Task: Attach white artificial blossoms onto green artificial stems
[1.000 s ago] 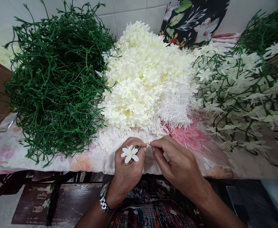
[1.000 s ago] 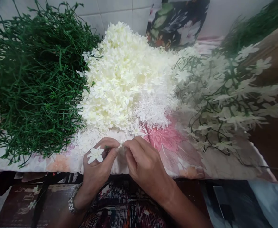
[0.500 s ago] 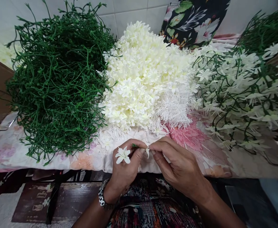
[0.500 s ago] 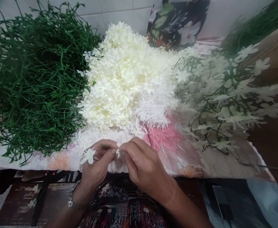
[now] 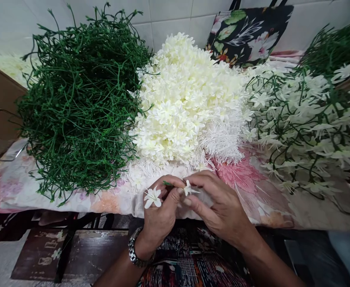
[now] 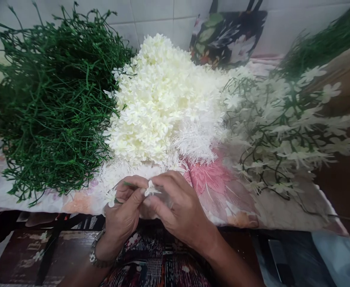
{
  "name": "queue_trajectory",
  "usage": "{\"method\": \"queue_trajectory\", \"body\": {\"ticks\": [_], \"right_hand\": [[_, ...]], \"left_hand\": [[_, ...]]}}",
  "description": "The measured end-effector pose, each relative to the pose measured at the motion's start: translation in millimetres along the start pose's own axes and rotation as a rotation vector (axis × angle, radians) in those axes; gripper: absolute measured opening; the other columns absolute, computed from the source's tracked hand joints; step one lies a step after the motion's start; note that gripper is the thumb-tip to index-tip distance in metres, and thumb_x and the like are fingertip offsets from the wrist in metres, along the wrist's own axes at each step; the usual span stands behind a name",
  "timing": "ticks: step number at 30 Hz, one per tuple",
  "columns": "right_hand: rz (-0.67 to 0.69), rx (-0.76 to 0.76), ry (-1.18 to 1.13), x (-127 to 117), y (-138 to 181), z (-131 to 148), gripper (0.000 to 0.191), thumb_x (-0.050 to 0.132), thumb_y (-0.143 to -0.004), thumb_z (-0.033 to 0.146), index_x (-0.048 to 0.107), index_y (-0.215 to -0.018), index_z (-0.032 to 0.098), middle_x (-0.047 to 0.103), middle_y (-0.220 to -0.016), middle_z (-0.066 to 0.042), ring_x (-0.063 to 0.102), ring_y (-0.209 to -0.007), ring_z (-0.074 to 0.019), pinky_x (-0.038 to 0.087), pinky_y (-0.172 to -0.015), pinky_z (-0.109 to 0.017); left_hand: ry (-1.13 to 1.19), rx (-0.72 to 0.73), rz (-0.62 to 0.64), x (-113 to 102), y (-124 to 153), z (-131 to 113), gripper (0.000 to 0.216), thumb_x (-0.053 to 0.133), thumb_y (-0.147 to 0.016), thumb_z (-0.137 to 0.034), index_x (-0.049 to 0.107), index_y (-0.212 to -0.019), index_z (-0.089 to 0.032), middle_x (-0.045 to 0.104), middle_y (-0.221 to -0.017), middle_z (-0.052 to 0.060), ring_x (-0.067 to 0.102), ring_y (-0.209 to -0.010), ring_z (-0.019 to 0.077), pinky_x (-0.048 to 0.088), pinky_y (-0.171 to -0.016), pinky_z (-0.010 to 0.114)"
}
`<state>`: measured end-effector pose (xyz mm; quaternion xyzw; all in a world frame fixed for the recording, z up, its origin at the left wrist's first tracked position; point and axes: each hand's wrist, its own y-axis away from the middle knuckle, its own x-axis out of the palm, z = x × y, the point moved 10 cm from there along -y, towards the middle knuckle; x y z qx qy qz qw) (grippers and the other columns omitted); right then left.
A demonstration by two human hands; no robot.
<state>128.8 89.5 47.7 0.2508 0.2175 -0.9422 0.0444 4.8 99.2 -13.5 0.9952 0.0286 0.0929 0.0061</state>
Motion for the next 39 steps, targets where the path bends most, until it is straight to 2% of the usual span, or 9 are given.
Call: {"method": "queue_trajectory", "body": {"ticks": [2, 5, 13, 22, 24, 27, 33, 36, 39], "right_hand": [[-0.027, 0.006, -0.024, -0.6, 0.4, -0.3, 0.006, 0.054, -0.085, 0.019, 0.057, -0.089, 0.018, 0.059, -0.076, -0.001, 0.056, -0.071, -0.0119, 0.047, -0.062, -0.025], [-0.052, 0.029, -0.016, -1.7, 2.3, -1.7, 0.004, 0.053, -0.084, 0.016, 0.057, -0.084, 0.018, 0.057, -0.069, 0.0, 0.054, -0.064, -0.0111, 0.045, -0.056, -0.024], [-0.036, 0.021, -0.015, -0.6, 5.7, -2.5, 0.001, 0.054, -0.084, 0.018, 0.056, -0.084, 0.018, 0.057, -0.07, 0.0, 0.053, -0.063, -0.0109, 0.044, -0.056, -0.023], [-0.029, 0.087, -0.054, 3.2, 7.1, -9.1, 0.026, 0.067, -0.074, 0.037, 0.055, -0.087, 0.019, 0.057, -0.073, 0.001, 0.055, -0.064, -0.0119, 0.045, -0.054, -0.023], [-0.032, 0.111, -0.071, 3.3, 8.7, -12.7, 0.025, 0.068, -0.073, 0.036, 0.055, -0.086, 0.019, 0.057, -0.073, 0.001, 0.055, -0.063, -0.0115, 0.045, -0.054, -0.023], [-0.053, 0.157, -0.094, 0.9, 10.7, -18.9, 0.006, 0.06, -0.08, 0.024, 0.056, -0.079, 0.019, 0.057, -0.066, 0.003, 0.053, -0.057, -0.0091, 0.044, -0.052, -0.02], [-0.073, 0.165, -0.169, -3.6, 8.9, -22.2, 0.008, 0.058, -0.081, 0.019, 0.059, -0.073, 0.018, 0.059, -0.062, 0.002, 0.055, -0.054, -0.0088, 0.044, -0.049, -0.019], [-0.08, 0.184, -0.209, -8.4, 7.7, -26.2, 0.008, 0.061, -0.079, 0.02, 0.061, -0.072, 0.018, 0.06, -0.061, 0.002, 0.055, -0.052, -0.0092, 0.044, -0.047, -0.02], [-0.066, 0.18, -0.24, -14.8, 5.4, -24.6, 0.006, 0.062, -0.079, 0.02, 0.062, -0.073, 0.018, 0.06, -0.062, 0.002, 0.056, -0.055, -0.0092, 0.044, -0.049, -0.019]], "left_hand": [[-0.03, 0.018, 0.0, 1.3, 1.0, -3.0, 0.006, 0.063, -0.077, -0.019, 0.065, -0.072, -0.018, 0.063, -0.067, -0.002, 0.057, -0.064, 0.0101, 0.045, -0.06, 0.018], [-0.065, -0.004, 0.004, 2.7, 1.8, -3.2, 0.006, 0.063, -0.078, -0.019, 0.064, -0.072, -0.017, 0.063, -0.067, -0.001, 0.057, -0.063, 0.0103, 0.046, -0.06, 0.018], [-0.076, -0.097, 0.019, 5.1, 2.8, 5.3, 0.007, 0.059, -0.079, -0.022, 0.061, -0.074, -0.017, 0.058, -0.064, -0.002, 0.052, -0.057, 0.0085, 0.043, -0.054, 0.018], [-0.255, -0.042, -0.03, 4.8, 4.0, -10.0, 0.009, 0.054, -0.078, -0.016, 0.06, -0.072, -0.018, 0.059, -0.062, -0.003, 0.054, -0.058, 0.0102, 0.045, -0.055, 0.019], [-0.276, -0.022, -0.024, 6.5, 3.0, -12.5, 0.009, 0.054, -0.077, -0.015, 0.06, -0.07, -0.018, 0.059, -0.061, -0.002, 0.055, -0.057, 0.0104, 0.045, -0.054, 0.02], [-0.289, -0.01, 0.016, 10.1, 1.7, -13.4, 0.009, 0.057, -0.076, -0.015, 0.06, -0.067, -0.018, 0.06, -0.059, -0.003, 0.056, -0.055, 0.0103, 0.045, -0.053, 0.019], [-0.258, -0.012, 0.212, 18.2, 4.3, -14.4, 0.014, 0.052, -0.083, -0.023, 0.065, -0.079, -0.019, 0.065, -0.071, 0.001, 0.061, -0.069, 0.0139, 0.048, -0.064, 0.023], [-0.275, 0.004, 0.245, 17.8, 5.5, -17.0, 0.022, 0.047, -0.087, -0.026, 0.068, -0.085, -0.02, 0.064, -0.071, 0.003, 0.06, -0.068, 0.0151, 0.048, -0.062, 0.025], [-0.362, 0.075, 0.259, 19.7, 6.1, -23.6, 0.022, 0.048, -0.085, -0.019, 0.07, -0.087, -0.02, 0.065, -0.071, 0.002, 0.058, -0.063, 0.0143, 0.047, -0.057, 0.025]]}}
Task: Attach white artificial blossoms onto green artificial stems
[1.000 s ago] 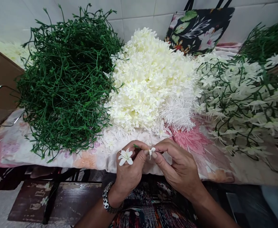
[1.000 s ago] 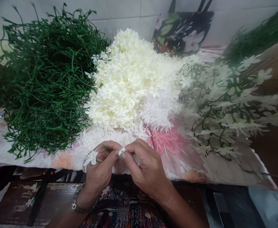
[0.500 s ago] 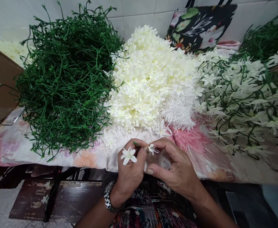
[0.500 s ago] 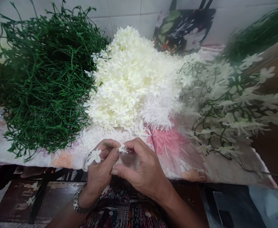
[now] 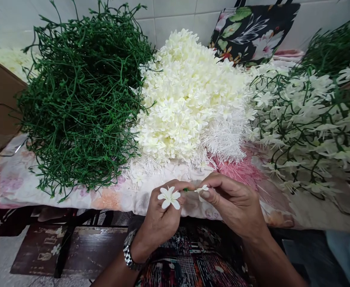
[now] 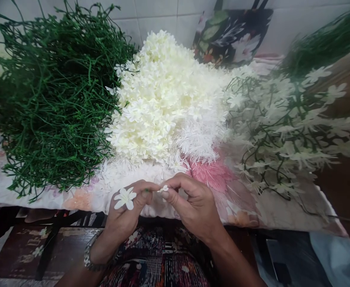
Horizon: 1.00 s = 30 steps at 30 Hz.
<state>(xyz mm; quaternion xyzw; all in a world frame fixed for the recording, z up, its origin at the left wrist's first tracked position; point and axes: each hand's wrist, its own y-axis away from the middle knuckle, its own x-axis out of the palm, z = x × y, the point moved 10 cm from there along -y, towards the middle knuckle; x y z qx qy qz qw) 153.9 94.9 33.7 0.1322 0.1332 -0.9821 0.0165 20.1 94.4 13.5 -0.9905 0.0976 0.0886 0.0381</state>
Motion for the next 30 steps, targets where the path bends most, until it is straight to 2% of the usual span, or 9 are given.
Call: {"method": "queue_trajectory", "body": {"ticks": [3, 9, 12, 18, 22, 26, 30], "right_hand": [[0.045, -0.039, 0.007, -2.6, -2.6, 12.7, 0.006, 0.059, -0.082, 0.017, 0.061, -0.076, 0.019, 0.06, -0.065, 0.002, 0.056, -0.058, -0.0087, 0.045, -0.051, -0.019], [0.129, -0.17, 0.174, 5.0, -4.1, 35.7, 0.009, 0.053, -0.084, 0.013, 0.058, -0.08, 0.018, 0.06, -0.067, 0.0, 0.055, -0.06, -0.0099, 0.044, -0.054, -0.022], [0.147, -0.199, 0.213, 9.7, -3.0, 35.1, 0.01, 0.05, -0.086, 0.014, 0.058, -0.081, 0.018, 0.058, -0.066, 0.0, 0.055, -0.06, -0.0106, 0.044, -0.054, -0.023], [0.158, -0.262, 0.312, 13.8, 0.0, 37.4, 0.012, 0.047, -0.086, 0.011, 0.057, -0.083, 0.018, 0.058, -0.068, -0.002, 0.054, -0.063, -0.0122, 0.044, -0.056, -0.025], [0.16, -0.311, 0.4, 16.9, 2.1, 40.3, 0.013, 0.047, -0.085, 0.009, 0.056, -0.081, 0.017, 0.058, -0.068, -0.002, 0.053, -0.066, -0.0125, 0.044, -0.059, -0.025], [0.134, -0.33, 0.372, 18.4, 3.6, 38.9, 0.012, 0.048, -0.085, 0.007, 0.054, -0.079, 0.017, 0.057, -0.066, -0.001, 0.052, -0.063, -0.0112, 0.044, -0.058, -0.023], [0.107, -0.272, 0.311, 19.3, 2.3, 28.7, 0.011, 0.049, -0.085, 0.01, 0.053, -0.078, 0.017, 0.055, -0.064, 0.0, 0.052, -0.059, -0.0102, 0.043, -0.054, -0.022]], "left_hand": [[-0.078, 0.056, 0.021, 2.3, -0.4, -6.0, 0.025, 0.047, -0.081, -0.013, 0.07, -0.088, -0.02, 0.064, -0.069, 0.002, 0.057, -0.06, 0.0139, 0.045, -0.052, 0.023], [-0.164, 0.12, 0.041, 3.9, -0.3, -10.6, 0.021, 0.048, -0.081, -0.013, 0.068, -0.081, -0.019, 0.054, -0.06, 0.0, 0.05, -0.053, 0.0116, 0.041, -0.048, 0.022], [-0.214, 0.148, 0.059, 5.3, 1.0, -10.5, 0.02, 0.048, -0.08, -0.012, 0.066, -0.077, -0.019, 0.051, -0.059, -0.001, 0.047, -0.052, 0.0113, 0.039, -0.048, 0.022], [-0.242, 0.164, 0.097, 9.1, 2.5, -6.9, 0.024, 0.046, -0.077, -0.008, 0.065, -0.086, -0.02, 0.045, -0.06, -0.002, 0.044, -0.053, 0.0109, 0.035, -0.049, 0.023], [-0.248, 0.165, 0.115, 11.9, 0.8, -6.7, 0.02, 0.044, -0.075, -0.006, 0.061, -0.077, -0.018, 0.043, -0.059, -0.003, 0.043, -0.053, 0.0106, 0.034, -0.05, 0.023], [-0.251, 0.176, 0.12, 13.4, -1.5, -8.4, 0.02, 0.043, -0.073, -0.006, 0.059, -0.074, -0.018, 0.045, -0.059, -0.002, 0.043, -0.053, 0.0109, 0.034, -0.05, 0.023], [-0.255, 0.178, 0.097, 11.7, -2.1, -7.7, 0.019, 0.044, -0.072, -0.006, 0.058, -0.07, -0.018, 0.046, -0.057, -0.002, 0.043, -0.052, 0.0116, 0.034, -0.05, 0.024]]}}
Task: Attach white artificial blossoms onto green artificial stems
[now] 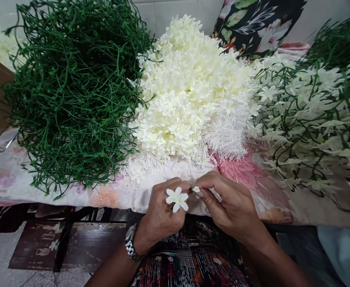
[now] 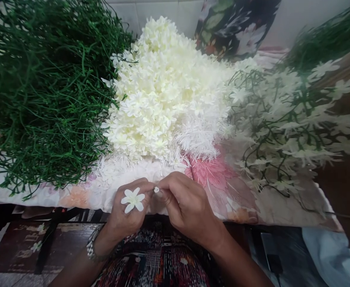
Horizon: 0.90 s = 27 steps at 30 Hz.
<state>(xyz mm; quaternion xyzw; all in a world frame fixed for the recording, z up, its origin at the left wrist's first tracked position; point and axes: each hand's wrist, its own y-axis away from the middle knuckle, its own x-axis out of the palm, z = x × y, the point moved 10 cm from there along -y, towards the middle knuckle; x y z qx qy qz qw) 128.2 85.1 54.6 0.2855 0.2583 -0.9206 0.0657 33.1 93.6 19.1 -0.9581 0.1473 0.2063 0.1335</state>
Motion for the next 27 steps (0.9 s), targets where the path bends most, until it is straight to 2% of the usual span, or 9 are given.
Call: {"method": "queue_trajectory", "body": {"ticks": [4, 12, 21, 27], "right_hand": [[-0.009, 0.043, -0.041, 4.7, 1.2, -8.0, 0.011, 0.048, -0.086, 0.013, 0.051, -0.077, 0.018, 0.054, -0.064, 0.001, 0.051, -0.057, -0.0095, 0.042, -0.052, -0.021], [-0.035, 0.047, -0.056, 8.7, 5.4, -12.2, 0.011, 0.048, -0.086, 0.012, 0.049, -0.077, 0.017, 0.052, -0.064, 0.001, 0.05, -0.057, -0.008, 0.041, -0.052, -0.019], [-0.073, -0.044, -0.022, 9.7, 1.2, -1.5, 0.014, 0.046, -0.084, 0.006, 0.052, -0.08, 0.017, 0.053, -0.063, 0.0, 0.05, -0.059, -0.0108, 0.043, -0.052, -0.022], [-0.055, -0.061, 0.002, 7.7, 2.1, -1.2, 0.009, 0.049, -0.085, 0.01, 0.055, -0.086, 0.017, 0.056, -0.067, -0.001, 0.054, -0.062, -0.0117, 0.047, -0.055, -0.024]], "left_hand": [[-0.042, -0.011, -0.003, 1.3, -0.1, 2.6, 0.019, 0.044, -0.073, -0.008, 0.052, -0.06, -0.018, 0.043, -0.054, -0.002, 0.04, -0.05, 0.011, 0.032, -0.048, 0.024], [-0.058, 0.082, -0.104, -4.4, -1.5, -7.6, 0.019, 0.042, -0.069, -0.006, 0.038, -0.056, -0.018, 0.032, -0.052, -0.005, 0.031, -0.047, 0.0081, 0.026, -0.043, 0.021], [-0.092, 0.12, -0.136, -6.0, -3.9, -12.9, 0.018, 0.039, -0.065, -0.004, 0.037, -0.055, -0.019, 0.036, -0.05, -0.005, 0.034, -0.046, 0.0085, 0.027, -0.044, 0.021], [0.024, -0.003, -0.11, -7.0, -1.9, 1.8, 0.015, 0.041, -0.069, -0.005, 0.048, -0.062, -0.017, 0.046, -0.055, -0.003, 0.044, -0.052, 0.0099, 0.036, -0.049, 0.021]]}}
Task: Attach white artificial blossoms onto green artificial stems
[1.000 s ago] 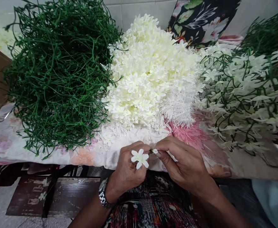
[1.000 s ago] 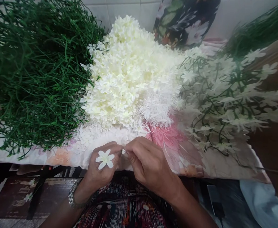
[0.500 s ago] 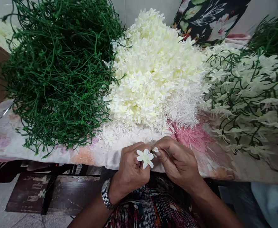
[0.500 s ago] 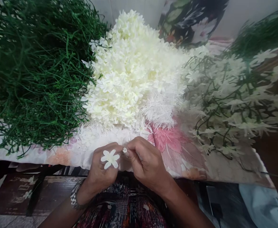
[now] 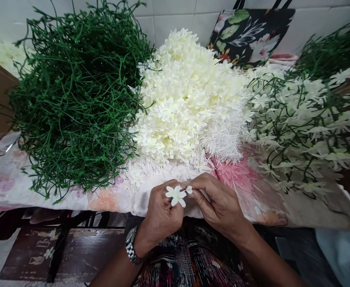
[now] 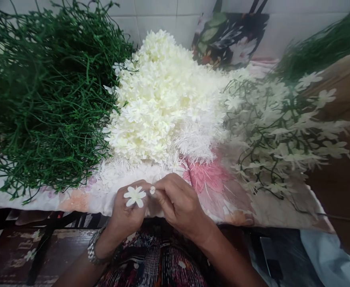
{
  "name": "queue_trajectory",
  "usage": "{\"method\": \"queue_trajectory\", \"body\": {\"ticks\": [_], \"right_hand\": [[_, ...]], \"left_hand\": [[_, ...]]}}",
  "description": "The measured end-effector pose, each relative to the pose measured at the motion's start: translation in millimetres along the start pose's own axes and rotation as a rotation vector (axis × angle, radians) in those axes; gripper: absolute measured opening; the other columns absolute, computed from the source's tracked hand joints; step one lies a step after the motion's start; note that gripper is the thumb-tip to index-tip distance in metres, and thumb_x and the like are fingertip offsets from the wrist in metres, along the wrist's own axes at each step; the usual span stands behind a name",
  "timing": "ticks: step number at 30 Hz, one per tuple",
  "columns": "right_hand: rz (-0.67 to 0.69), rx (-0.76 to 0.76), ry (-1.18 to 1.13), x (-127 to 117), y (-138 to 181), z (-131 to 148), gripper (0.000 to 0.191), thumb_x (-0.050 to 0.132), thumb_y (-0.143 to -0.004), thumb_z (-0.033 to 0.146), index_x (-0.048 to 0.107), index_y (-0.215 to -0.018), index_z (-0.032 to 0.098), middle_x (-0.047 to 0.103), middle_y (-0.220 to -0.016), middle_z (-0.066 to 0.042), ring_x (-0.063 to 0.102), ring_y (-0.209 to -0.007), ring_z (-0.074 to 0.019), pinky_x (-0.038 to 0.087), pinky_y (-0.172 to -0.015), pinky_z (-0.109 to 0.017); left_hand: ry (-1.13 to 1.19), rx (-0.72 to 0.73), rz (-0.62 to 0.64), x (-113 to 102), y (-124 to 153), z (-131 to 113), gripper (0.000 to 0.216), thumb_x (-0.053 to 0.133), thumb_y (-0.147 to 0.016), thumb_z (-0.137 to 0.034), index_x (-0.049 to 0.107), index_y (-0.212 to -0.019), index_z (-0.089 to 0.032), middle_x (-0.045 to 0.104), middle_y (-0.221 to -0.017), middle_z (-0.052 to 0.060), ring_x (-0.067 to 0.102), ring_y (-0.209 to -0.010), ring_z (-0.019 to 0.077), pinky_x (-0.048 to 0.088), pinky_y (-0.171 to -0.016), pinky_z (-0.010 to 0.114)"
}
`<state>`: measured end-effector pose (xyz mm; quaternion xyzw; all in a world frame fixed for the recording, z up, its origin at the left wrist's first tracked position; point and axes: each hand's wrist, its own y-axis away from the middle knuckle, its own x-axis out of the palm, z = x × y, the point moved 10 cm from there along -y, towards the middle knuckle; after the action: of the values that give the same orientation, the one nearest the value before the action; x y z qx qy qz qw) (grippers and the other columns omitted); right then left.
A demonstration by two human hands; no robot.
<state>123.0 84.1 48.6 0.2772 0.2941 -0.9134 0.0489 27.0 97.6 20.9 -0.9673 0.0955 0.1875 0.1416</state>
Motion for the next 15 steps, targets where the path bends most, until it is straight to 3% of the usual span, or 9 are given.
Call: {"method": "queue_trajectory", "body": {"ticks": [7, 11, 15], "right_hand": [[0.015, -0.025, 0.045, -13.5, 1.7, 7.8, 0.029, 0.056, -0.083, 0.02, 0.052, -0.111, 0.016, 0.062, -0.089, -0.008, 0.06, -0.08, -0.017, 0.052, -0.067, -0.03], [-0.05, -0.043, 0.068, -25.6, 2.3, 12.1, 0.022, 0.056, -0.08, 0.011, 0.056, -0.101, 0.016, 0.059, -0.084, -0.006, 0.058, -0.077, -0.0153, 0.05, -0.065, -0.027], [-0.001, -0.076, 0.118, -20.1, 2.0, 13.8, 0.015, 0.054, -0.079, 0.006, 0.059, -0.089, 0.016, 0.057, -0.076, -0.004, 0.055, -0.071, -0.0131, 0.048, -0.06, -0.025]], "left_hand": [[0.137, -0.094, 0.016, -0.7, 2.2, 6.0, 0.02, 0.041, -0.074, -0.007, 0.038, -0.058, -0.018, 0.034, -0.053, -0.006, 0.034, -0.048, 0.0071, 0.03, -0.044, 0.018], [0.051, -0.05, 0.038, 0.1, 3.2, 2.0, 0.02, 0.041, -0.074, -0.005, 0.04, -0.058, -0.018, 0.037, -0.055, -0.005, 0.037, -0.051, 0.0073, 0.031, -0.048, 0.019], [-0.038, 0.006, 0.053, 2.3, 5.2, -0.6, 0.017, 0.042, -0.073, -0.005, 0.046, -0.061, -0.017, 0.04, -0.056, -0.004, 0.039, -0.051, 0.0081, 0.031, -0.049, 0.02]]}}
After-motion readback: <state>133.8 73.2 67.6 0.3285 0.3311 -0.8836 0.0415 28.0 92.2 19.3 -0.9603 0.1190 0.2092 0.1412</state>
